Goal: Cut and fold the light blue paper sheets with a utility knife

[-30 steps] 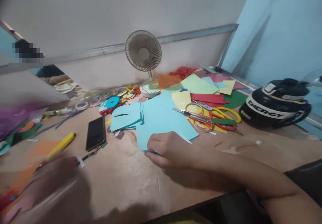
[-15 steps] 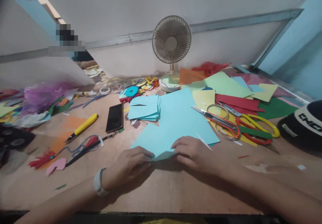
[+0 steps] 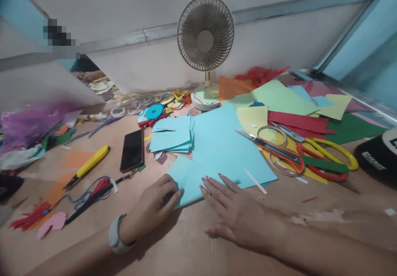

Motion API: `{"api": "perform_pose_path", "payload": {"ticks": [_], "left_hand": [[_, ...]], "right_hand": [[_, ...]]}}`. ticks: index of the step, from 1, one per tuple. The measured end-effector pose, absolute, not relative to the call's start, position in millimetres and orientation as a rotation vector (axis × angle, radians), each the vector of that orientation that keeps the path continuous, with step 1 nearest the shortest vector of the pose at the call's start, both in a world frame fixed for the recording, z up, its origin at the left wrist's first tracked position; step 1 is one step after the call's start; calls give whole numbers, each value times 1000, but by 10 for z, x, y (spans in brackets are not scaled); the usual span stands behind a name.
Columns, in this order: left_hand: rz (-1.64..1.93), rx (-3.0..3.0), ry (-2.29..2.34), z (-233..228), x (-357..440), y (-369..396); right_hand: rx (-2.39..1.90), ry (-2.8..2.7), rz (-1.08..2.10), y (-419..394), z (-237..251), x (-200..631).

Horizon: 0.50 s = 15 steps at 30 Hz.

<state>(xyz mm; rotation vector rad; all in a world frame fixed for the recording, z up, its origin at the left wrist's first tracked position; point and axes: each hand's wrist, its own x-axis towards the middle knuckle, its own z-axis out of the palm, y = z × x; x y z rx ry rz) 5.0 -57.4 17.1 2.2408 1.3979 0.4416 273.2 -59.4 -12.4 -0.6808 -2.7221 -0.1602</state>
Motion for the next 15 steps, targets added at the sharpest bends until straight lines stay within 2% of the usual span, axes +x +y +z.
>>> {"api": "perform_pose_path", "payload": {"ticks": [15], "left_hand": [[388,2238,1354,173,34,-463]], "right_hand": [[-721,-2803,195,-625,-272,2797]]}}
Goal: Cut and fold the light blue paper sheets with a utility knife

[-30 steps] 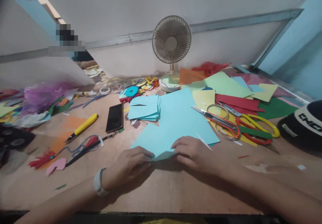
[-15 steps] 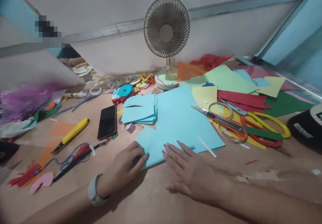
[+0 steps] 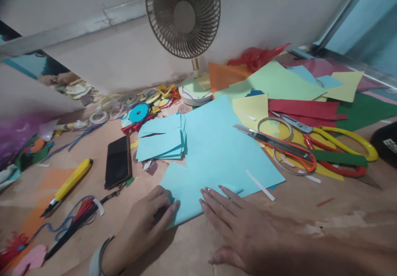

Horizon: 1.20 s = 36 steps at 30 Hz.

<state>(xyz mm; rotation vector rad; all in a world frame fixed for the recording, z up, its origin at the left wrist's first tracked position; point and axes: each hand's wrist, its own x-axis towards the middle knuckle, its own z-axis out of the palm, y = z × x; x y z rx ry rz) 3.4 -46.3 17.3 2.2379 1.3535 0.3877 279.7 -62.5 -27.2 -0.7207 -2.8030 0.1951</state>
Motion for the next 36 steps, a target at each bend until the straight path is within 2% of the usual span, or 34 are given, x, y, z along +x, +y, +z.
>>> {"api": "perform_pose_path", "payload": {"ticks": [7,16,26,36], "left_hand": [[367,2258,1355,187,44,-450],[378,2260,1358,161,41,-441],[393,2382,1268,62,-33,-387],[395,2416,1272,34,-68,-381]], "right_hand": [[-766,-2759,58,-684,-350,2754],[-785,-2754,52,-668,-282,2742],[-876,-2771,107,-684,-227,2729],[-906,-2791,332,-700,-152,2789]]}}
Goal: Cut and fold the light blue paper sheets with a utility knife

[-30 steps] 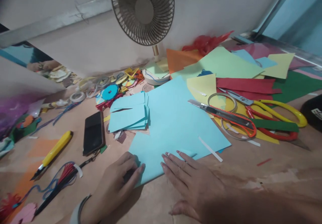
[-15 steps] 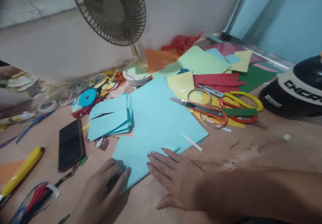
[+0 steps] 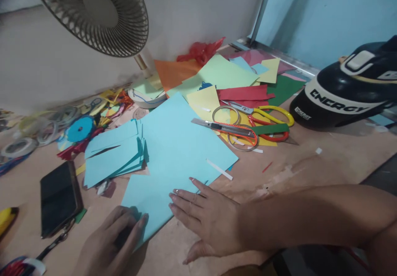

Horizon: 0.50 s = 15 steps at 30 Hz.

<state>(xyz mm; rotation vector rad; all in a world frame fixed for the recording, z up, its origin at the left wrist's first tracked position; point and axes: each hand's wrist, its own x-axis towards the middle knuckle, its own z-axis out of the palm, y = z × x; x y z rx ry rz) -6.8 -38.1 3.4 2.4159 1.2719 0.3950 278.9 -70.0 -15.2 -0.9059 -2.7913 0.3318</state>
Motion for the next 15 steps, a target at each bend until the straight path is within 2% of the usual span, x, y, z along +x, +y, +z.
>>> {"api": "perform_pose_path", "payload": {"ticks": [15], "left_hand": [[398,2457,1219,12,-93,-347]], "right_hand": [[-916,-2755,600,-674,-83,2817]]}}
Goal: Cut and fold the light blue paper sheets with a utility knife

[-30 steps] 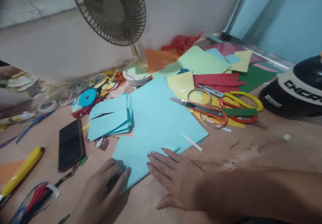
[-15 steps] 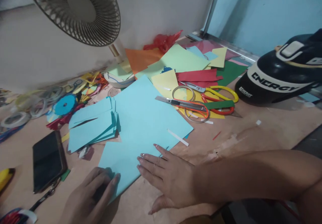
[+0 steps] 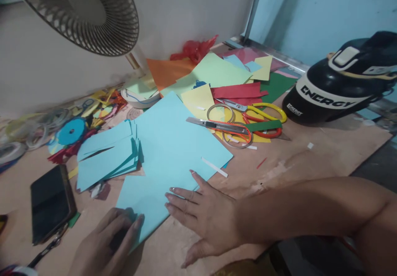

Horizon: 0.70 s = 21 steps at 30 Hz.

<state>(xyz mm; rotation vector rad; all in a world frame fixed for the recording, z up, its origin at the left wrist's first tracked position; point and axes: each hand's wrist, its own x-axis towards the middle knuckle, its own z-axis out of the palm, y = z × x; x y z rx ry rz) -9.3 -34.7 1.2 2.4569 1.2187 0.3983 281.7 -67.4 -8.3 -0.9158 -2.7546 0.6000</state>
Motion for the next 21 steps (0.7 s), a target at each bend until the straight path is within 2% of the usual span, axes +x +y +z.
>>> {"api": "perform_pose_path", "payload": {"ticks": [12,21], "left_hand": [[378,2398,1301,111,16,-395],[335,2337,1364,169,60,-448]], "right_hand": [[-863,-2725,620,-660,-155,2827],[-802,-2734,420,-671,-256,2832]]}}
